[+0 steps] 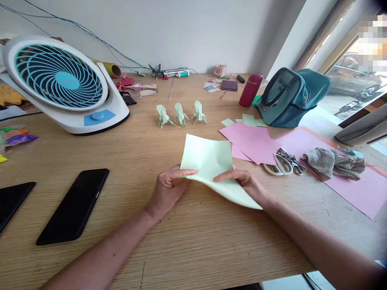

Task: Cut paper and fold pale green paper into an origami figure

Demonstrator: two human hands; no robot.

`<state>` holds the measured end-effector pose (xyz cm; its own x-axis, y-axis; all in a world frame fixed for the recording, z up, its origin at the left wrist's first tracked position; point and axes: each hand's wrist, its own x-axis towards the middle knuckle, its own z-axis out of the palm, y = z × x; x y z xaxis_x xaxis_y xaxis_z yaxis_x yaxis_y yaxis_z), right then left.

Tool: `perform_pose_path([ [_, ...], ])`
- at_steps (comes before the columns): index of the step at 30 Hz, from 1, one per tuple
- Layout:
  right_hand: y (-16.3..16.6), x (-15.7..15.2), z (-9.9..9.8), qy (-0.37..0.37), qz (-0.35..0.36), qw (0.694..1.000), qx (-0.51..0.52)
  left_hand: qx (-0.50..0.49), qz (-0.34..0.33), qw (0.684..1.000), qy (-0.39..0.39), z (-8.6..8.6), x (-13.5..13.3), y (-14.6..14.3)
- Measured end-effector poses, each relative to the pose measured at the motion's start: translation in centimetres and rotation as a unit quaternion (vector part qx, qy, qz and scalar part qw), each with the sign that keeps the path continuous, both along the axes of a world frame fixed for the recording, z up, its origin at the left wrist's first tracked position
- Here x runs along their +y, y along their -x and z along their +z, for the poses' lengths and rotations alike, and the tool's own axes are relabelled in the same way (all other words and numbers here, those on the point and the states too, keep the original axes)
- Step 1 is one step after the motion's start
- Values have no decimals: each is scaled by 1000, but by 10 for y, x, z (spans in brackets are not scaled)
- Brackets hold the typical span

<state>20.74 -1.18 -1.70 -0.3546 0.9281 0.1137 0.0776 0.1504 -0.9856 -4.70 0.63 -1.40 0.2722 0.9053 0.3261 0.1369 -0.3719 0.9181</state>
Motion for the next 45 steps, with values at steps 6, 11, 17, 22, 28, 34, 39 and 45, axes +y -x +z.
perform_pose_path([
  [6,-7,7,-17,43,-105,993,45,-3,-21,999,-40,-3,1,-1],
  [11,-11,11,-24,77,-140,984,77,7,-1,1000,-14,-8,4,-2],
  [17,-2,5,-14,33,-153,987,-28,-50,-12,998,23,-9,5,-3],
  [22,2,0,-7,3,-122,988,-98,-57,27,997,43,-6,6,-3],
  [28,-2,3,-4,-13,-119,991,-55,-51,32,996,61,-2,4,-5],
  [34,-2,5,-6,39,-139,989,25,-34,47,996,72,-4,3,-5],
  [39,-2,6,-9,40,-149,988,25,-38,62,996,52,-3,4,-5],
  [45,-1,5,-6,22,-139,990,-2,-49,87,995,31,1,3,-3],
])
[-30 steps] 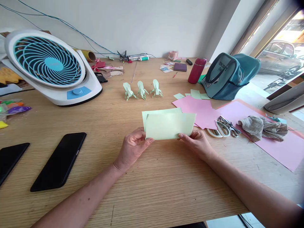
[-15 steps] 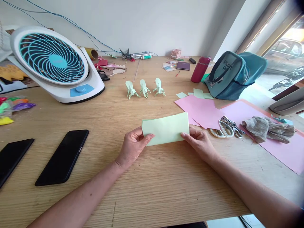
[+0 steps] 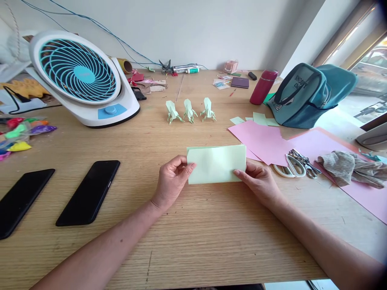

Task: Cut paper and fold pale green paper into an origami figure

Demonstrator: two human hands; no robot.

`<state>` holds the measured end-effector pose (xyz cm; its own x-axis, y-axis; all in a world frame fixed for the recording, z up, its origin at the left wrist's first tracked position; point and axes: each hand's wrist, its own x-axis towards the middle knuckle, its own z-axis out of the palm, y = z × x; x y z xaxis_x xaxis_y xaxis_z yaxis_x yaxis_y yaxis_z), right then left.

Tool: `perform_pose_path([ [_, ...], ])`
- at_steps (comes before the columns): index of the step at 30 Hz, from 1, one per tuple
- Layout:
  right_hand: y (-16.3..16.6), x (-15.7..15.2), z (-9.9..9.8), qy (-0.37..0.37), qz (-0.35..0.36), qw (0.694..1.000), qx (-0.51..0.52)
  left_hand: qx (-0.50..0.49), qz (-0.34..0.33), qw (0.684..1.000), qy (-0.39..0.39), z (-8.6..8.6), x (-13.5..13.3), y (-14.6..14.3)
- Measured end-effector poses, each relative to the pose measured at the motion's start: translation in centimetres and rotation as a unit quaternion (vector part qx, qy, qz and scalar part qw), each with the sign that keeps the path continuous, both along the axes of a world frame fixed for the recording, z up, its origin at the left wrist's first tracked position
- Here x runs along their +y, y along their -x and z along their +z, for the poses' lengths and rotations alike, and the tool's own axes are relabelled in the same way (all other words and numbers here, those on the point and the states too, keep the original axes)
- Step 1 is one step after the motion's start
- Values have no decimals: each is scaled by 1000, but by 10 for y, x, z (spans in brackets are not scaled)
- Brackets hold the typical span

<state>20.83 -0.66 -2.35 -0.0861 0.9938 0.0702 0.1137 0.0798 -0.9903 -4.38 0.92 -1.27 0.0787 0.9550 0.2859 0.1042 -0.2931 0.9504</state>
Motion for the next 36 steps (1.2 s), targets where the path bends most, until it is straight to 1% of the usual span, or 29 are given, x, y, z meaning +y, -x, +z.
perform_pose_path([
  [5,0,-2,-2,-16,-3,998,-57,-11,22,1000,-7,4,0,1],
  [9,-1,-3,-6,-19,7,997,-80,-32,40,999,-9,6,2,1],
  [13,-2,-2,-7,-28,12,996,-86,-62,57,996,-2,4,4,3],
  [17,-2,-3,-6,-36,20,995,-86,-93,64,993,21,1,8,4],
  [21,-1,-3,-5,-38,22,996,-79,-109,75,990,42,-1,10,4],
  [24,-1,-3,-5,-40,18,996,-77,-118,73,989,43,-2,11,4],
  [29,-1,-2,-7,-29,10,998,-56,-98,80,991,33,-4,11,5],
  [33,0,-1,-9,-10,4,999,-39,-55,88,995,6,-3,9,5],
  [36,2,-1,-9,-10,1,1000,-19,-45,88,995,-8,-2,9,5],
])
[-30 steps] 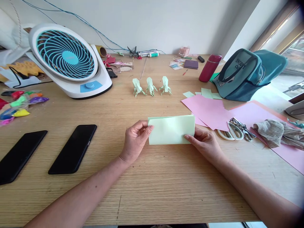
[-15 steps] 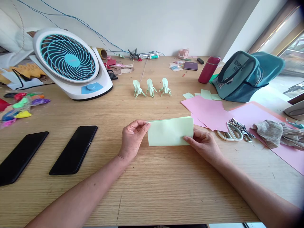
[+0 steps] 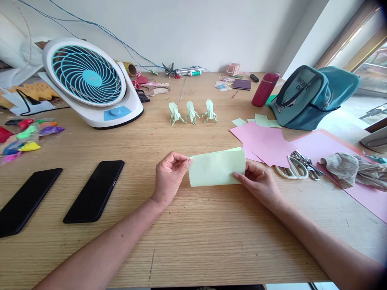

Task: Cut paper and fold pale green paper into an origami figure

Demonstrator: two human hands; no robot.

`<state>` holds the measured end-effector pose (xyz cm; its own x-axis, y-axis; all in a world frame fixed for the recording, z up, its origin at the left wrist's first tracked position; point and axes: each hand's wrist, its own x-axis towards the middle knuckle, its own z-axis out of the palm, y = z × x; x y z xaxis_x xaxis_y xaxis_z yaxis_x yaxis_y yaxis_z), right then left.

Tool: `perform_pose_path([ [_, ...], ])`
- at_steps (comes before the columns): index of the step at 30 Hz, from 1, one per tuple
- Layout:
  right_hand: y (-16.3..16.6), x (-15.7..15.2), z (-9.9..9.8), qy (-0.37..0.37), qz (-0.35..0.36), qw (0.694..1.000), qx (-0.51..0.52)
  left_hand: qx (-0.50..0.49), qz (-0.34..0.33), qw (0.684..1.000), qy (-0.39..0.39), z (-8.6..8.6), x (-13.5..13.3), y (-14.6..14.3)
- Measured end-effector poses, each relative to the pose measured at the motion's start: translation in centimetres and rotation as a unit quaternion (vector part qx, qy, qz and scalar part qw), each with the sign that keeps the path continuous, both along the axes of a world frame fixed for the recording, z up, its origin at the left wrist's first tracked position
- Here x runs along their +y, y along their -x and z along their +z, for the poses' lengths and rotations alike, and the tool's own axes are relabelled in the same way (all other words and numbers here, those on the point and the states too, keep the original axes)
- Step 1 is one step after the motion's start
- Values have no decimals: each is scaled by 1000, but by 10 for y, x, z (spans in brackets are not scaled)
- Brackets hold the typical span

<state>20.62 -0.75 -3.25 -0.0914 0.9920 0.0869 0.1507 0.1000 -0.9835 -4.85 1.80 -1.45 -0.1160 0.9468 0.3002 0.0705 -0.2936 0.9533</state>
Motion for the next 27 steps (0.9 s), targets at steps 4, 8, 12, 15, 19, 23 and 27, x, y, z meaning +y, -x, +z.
perform_pose_path([
  [4,3,1,5,-27,-5,998,50,-6,-15,1000,-14,1,-1,0],
  [8,4,1,13,-9,12,996,91,25,-33,999,-15,3,-4,-1],
  [12,1,-1,15,35,4,996,81,57,-49,997,-7,4,-8,-3],
  [15,-2,-1,13,56,-5,995,84,73,-59,996,-11,3,-9,-4],
  [19,-7,-4,11,70,-1,993,99,85,-60,994,-13,1,-8,-3],
  [23,-9,-6,10,74,11,991,115,82,-59,995,-7,0,-8,-4],
  [27,-8,-7,10,62,21,991,117,58,-62,996,17,-2,-7,-4],
])
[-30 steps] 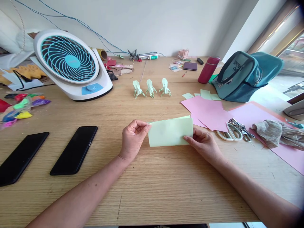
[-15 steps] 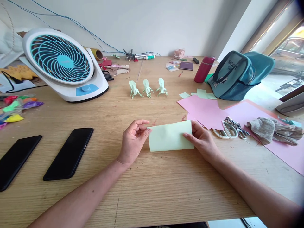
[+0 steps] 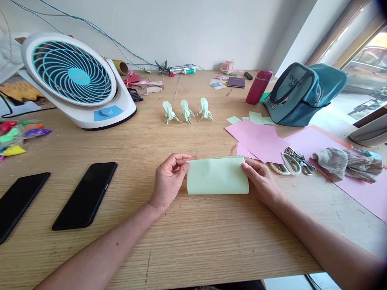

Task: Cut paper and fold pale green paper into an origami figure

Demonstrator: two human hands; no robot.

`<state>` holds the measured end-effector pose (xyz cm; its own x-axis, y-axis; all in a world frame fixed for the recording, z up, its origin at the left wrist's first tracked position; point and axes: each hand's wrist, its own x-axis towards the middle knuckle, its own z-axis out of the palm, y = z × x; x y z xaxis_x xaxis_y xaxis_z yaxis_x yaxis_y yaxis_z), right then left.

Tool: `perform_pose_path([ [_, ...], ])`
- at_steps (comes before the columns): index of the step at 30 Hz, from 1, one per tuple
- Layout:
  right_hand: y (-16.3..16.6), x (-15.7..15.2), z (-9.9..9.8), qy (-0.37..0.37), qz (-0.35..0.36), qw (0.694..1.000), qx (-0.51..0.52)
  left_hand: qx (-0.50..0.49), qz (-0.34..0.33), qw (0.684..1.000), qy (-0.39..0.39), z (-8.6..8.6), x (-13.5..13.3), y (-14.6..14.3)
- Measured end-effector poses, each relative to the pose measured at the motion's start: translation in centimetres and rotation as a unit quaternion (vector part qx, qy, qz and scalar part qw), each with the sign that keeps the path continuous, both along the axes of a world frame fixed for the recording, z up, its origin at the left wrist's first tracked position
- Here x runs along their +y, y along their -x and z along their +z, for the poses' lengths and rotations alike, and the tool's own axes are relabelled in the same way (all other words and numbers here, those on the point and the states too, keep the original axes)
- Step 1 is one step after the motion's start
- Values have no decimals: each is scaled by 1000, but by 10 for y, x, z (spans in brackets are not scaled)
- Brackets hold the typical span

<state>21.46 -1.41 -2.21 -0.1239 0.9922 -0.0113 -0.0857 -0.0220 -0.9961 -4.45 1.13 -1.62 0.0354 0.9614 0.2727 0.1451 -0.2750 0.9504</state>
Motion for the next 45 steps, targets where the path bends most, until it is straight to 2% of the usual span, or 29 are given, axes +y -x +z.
perform_pose_path([
  [6,-2,3,-4,-7,-25,999,-46,-9,-8,1000,12,1,0,0],
  [11,-2,4,-6,-9,-62,996,-61,29,-15,999,6,0,-1,0],
  [18,-2,5,-8,-17,-80,995,-65,79,-48,996,-20,1,-2,0],
  [23,0,2,-7,-41,-64,992,-102,94,-92,991,1,5,-3,-1],
  [29,5,-4,3,-45,-15,988,-149,119,-164,978,41,10,-4,0],
  [35,7,-2,4,-33,6,981,-190,96,-234,960,120,11,-6,-1],
  [45,7,-3,6,21,19,981,-191,115,-265,941,175,11,-11,0],
])
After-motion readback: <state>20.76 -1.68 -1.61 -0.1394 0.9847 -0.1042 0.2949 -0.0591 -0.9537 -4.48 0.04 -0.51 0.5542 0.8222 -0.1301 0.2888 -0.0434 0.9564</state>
